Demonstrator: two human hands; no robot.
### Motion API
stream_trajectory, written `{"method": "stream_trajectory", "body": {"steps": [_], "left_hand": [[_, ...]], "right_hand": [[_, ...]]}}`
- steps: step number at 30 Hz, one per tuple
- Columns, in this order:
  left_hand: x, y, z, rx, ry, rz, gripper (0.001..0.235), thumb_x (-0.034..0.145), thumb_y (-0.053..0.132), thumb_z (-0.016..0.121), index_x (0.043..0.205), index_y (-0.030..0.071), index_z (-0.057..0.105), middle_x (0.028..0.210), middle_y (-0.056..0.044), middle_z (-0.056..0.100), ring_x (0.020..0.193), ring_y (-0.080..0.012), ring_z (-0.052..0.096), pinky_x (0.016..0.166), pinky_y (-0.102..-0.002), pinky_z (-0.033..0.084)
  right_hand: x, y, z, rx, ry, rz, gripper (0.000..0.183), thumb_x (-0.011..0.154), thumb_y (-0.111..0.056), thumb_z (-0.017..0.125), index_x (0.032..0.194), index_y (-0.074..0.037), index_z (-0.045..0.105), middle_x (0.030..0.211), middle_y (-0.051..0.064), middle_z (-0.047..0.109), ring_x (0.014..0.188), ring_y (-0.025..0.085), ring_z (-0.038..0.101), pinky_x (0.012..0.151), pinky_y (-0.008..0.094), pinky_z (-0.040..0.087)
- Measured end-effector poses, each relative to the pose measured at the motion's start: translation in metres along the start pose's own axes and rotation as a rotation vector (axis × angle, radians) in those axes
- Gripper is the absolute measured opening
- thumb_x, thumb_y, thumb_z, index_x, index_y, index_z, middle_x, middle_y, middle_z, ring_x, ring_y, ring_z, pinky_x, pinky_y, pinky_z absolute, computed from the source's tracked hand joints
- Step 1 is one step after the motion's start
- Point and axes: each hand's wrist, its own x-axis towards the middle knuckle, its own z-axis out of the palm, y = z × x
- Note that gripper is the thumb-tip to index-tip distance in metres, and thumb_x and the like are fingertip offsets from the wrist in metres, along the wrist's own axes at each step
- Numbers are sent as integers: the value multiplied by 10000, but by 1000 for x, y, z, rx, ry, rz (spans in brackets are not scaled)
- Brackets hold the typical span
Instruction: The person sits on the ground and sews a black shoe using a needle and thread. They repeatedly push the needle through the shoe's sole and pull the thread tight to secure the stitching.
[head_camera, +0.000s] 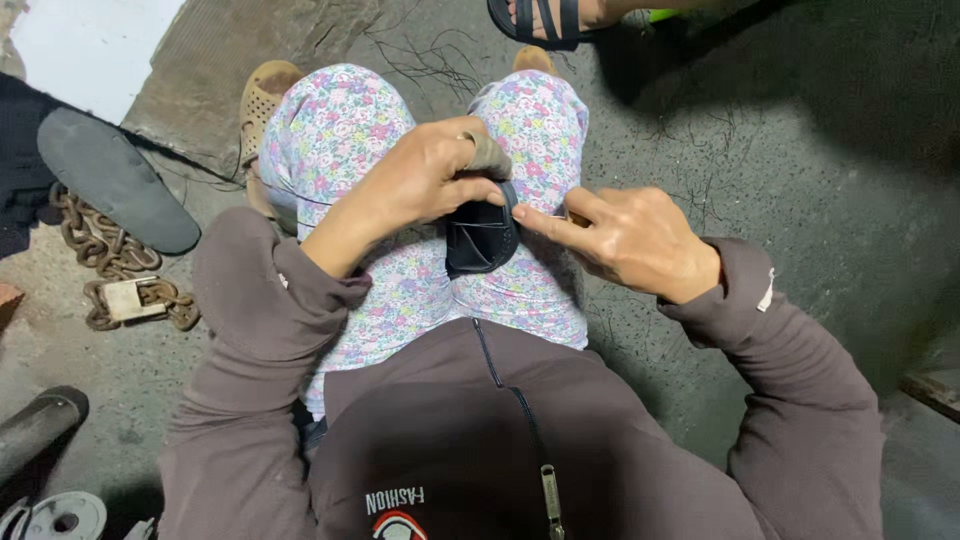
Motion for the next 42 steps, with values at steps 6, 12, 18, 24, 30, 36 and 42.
{"method": "stream_trajectory", "body": {"steps": [6, 12, 18, 24, 30, 36, 42], "left_hand": [[3, -10, 6, 25, -29, -44, 324, 816, 259, 792, 791, -37, 663, 803, -90, 569, 741, -303, 603, 677, -388, 508], [7, 2, 3, 127, -42, -47, 411, 793, 295, 811, 685, -37, 592, 767, -88, 554, 718, -323, 601, 632, -405, 504], [1, 49, 3, 349, -95, -128, 324, 822, 283, 745, 674, 30, 607, 742, -60, 561, 707, -307, 617, 590, -425, 512], [-22, 86, 5, 611, -151, -148, 285, 854, 341, 690, 750, 83, 627, 775, -52, 570, 736, -275, 621, 589, -400, 530], [-48, 105, 28, 858, -305, -152, 239, 791, 380, 703, 806, 145, 665, 841, -38, 591, 748, -261, 631, 621, -381, 511], [-68, 124, 41, 961, -293, -60, 70, 766, 176, 702, 744, 128, 656, 772, -64, 605, 699, -268, 611, 653, -389, 444], [-80, 124, 42, 914, -203, -52, 74, 746, 42, 652, 713, 108, 644, 764, -72, 586, 721, -253, 583, 688, -373, 430]], "right_hand": [[2, 6, 14, 86, 124, -47, 379, 940, -136, 484, 1254, -280, 640, 756, 18, 564, 470, 162, 532, 441, 281, 466], [2, -1, 28, 129, 219, -44, 338, 925, -101, 545, 1206, -228, 682, 778, 28, 628, 505, 145, 557, 440, 266, 467], [-13, -20, 31, 184, 281, 20, 281, 906, -121, 606, 1163, -182, 700, 787, 58, 662, 537, 180, 601, 465, 286, 485], [-46, -37, 66, 247, 408, 163, 269, 910, -161, 583, 1148, -192, 706, 869, 32, 646, 613, 213, 629, 533, 342, 522], [-64, -53, 96, 385, 518, 237, 273, 864, -138, 644, 1124, -167, 721, 871, 25, 667, 614, 217, 644, 548, 309, 523], [-55, -97, 102, 335, 512, 292, 302, 896, -166, 582, 1176, -162, 697, 818, 20, 658, 575, 196, 635, 515, 301, 513], [-50, -104, 93, 319, 426, 349, 312, 895, -178, 592, 1190, -199, 693, 810, 32, 643, 569, 227, 634, 499, 320, 501]]}}
